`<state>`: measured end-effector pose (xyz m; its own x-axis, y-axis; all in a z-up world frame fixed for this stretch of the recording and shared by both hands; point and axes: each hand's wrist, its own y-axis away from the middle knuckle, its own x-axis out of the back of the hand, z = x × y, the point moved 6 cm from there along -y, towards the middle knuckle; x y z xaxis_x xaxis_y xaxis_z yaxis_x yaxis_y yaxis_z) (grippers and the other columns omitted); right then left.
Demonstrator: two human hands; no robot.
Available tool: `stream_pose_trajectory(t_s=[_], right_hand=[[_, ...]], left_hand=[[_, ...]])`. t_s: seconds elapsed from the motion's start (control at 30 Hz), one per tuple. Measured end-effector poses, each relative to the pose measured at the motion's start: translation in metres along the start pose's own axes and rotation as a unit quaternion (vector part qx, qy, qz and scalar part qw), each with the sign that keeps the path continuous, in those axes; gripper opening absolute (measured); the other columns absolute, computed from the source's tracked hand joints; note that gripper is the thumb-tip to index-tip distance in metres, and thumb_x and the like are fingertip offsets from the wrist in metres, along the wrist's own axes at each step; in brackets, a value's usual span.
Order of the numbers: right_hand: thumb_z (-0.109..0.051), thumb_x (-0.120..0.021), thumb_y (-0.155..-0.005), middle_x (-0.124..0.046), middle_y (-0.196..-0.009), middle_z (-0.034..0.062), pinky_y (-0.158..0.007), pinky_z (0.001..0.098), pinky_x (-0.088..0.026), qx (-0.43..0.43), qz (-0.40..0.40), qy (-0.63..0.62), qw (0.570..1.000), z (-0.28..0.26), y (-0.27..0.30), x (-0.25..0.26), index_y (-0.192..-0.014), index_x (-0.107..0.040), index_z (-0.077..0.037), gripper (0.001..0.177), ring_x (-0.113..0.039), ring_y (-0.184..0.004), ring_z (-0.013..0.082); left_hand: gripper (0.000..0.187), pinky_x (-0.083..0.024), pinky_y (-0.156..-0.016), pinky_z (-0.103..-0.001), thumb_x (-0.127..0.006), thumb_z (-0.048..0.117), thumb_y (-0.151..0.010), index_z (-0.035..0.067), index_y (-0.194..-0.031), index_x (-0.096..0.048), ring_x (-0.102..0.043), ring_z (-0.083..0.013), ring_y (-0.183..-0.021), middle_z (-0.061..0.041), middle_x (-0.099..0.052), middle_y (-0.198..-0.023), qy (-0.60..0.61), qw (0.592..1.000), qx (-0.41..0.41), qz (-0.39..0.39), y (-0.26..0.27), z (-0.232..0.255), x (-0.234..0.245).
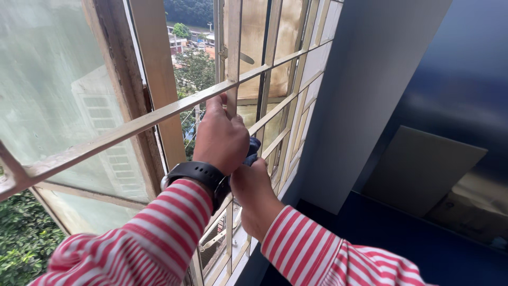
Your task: The person wipes the metal grilles of a window using a blue cloth. They systematically clean the vertical and horizontal bars, moving the cloth along the frame to remove dust and dirt.
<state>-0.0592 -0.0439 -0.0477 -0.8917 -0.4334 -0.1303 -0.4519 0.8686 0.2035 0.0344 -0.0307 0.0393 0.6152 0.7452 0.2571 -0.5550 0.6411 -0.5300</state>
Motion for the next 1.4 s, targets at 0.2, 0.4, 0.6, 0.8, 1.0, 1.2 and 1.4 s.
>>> stream_pose_trajectory(t_s=[0.2, 0.4, 0.6, 0.8, 1.0, 1.2, 1.4], right_hand=[[-0.028, -0.055, -0.102, -0.065, -0.110, 0.0091, -0.093, 0.0390, -0.048, 0.049, -0.221, -0.069, 0.972, 0.012, 0.001, -0.009, -0.121, -0.058, -0.001, 0.033, -0.061, -0.100, 0.0174], [-0.030, -0.044, -0.106, -0.069, -0.107, 0.0120, -0.091, 0.0387, -0.057, -0.023, -0.251, -0.087, 0.964, 0.000, 0.008, -0.011, -0.119, -0.057, 0.000, 0.035, -0.068, -0.096, 0.0200], [-0.030, -0.046, -0.104, -0.069, -0.106, 0.0090, -0.089, 0.0396, -0.058, -0.086, -0.206, -0.106, 0.969, 0.008, 0.011, -0.004, -0.120, -0.058, -0.005, 0.032, -0.069, -0.097, 0.0182], [-0.033, -0.046, -0.105, -0.068, -0.103, 0.0070, -0.087, 0.0406, -0.056, -0.114, -0.228, -0.079, 0.964, 0.025, 0.029, 0.005, -0.120, -0.060, -0.007, 0.033, -0.067, -0.092, 0.0183], [-0.033, -0.045, -0.105, -0.069, -0.104, 0.0068, -0.089, 0.0410, -0.056, -0.122, -0.204, -0.092, 0.967, 0.020, 0.045, 0.009, -0.120, -0.059, -0.010, 0.031, -0.068, -0.094, 0.0186], [-0.035, -0.043, -0.105, -0.068, -0.106, 0.0082, -0.093, 0.0400, -0.056, -0.122, -0.223, -0.077, 0.964, 0.034, 0.046, -0.002, -0.123, -0.055, -0.006, 0.036, -0.067, -0.098, 0.0167], [-0.027, -0.051, -0.113, -0.063, -0.115, 0.0092, -0.093, 0.0340, -0.053, -0.137, -0.199, -0.307, 0.921, 0.044, -0.009, -0.025, -0.131, -0.050, 0.001, 0.033, -0.064, -0.095, 0.0161]], left_hand=[[0.057, -0.050, -0.099, -0.048, -0.056, 0.028, -0.095, -0.005, -0.139, -0.041, -0.066, -0.0441, -0.111, -0.034, -0.067, -0.115, -0.146, 0.985, 0.044, -0.083, 0.031, 0.011, 0.012], [0.058, -0.053, -0.097, -0.049, -0.043, 0.044, -0.102, -0.006, -0.132, -0.048, -0.070, -0.0444, -0.107, -0.033, -0.070, -0.109, -0.276, 0.940, 0.148, -0.133, 0.067, 0.019, 0.031], [0.047, -0.053, -0.092, -0.052, -0.041, 0.041, -0.103, 0.001, -0.110, -0.065, -0.070, -0.0421, -0.099, -0.024, -0.073, -0.102, -0.404, 0.895, 0.131, -0.132, 0.096, 0.021, 0.048], [0.040, -0.053, -0.094, -0.050, -0.045, 0.036, -0.101, 0.006, -0.112, -0.068, -0.071, -0.0386, -0.101, -0.021, -0.074, -0.105, -0.389, 0.894, 0.165, -0.152, 0.098, 0.022, 0.050], [0.040, -0.052, -0.097, -0.049, -0.051, 0.038, -0.100, 0.005, -0.117, -0.066, -0.070, -0.0369, -0.106, -0.020, -0.072, -0.111, -0.394, 0.888, 0.181, -0.149, 0.096, 0.021, 0.049], [0.041, -0.052, -0.093, -0.052, -0.053, 0.036, -0.099, 0.001, -0.119, -0.063, -0.068, -0.0399, -0.105, -0.021, -0.068, -0.112, -0.430, 0.887, 0.085, -0.145, 0.104, 0.009, 0.051], [0.038, -0.053, -0.093, -0.052, -0.052, 0.032, -0.099, 0.002, -0.120, -0.061, -0.069, -0.0395, -0.103, -0.023, -0.069, -0.111, -0.420, 0.891, 0.084, -0.150, 0.107, 0.019, 0.051]])
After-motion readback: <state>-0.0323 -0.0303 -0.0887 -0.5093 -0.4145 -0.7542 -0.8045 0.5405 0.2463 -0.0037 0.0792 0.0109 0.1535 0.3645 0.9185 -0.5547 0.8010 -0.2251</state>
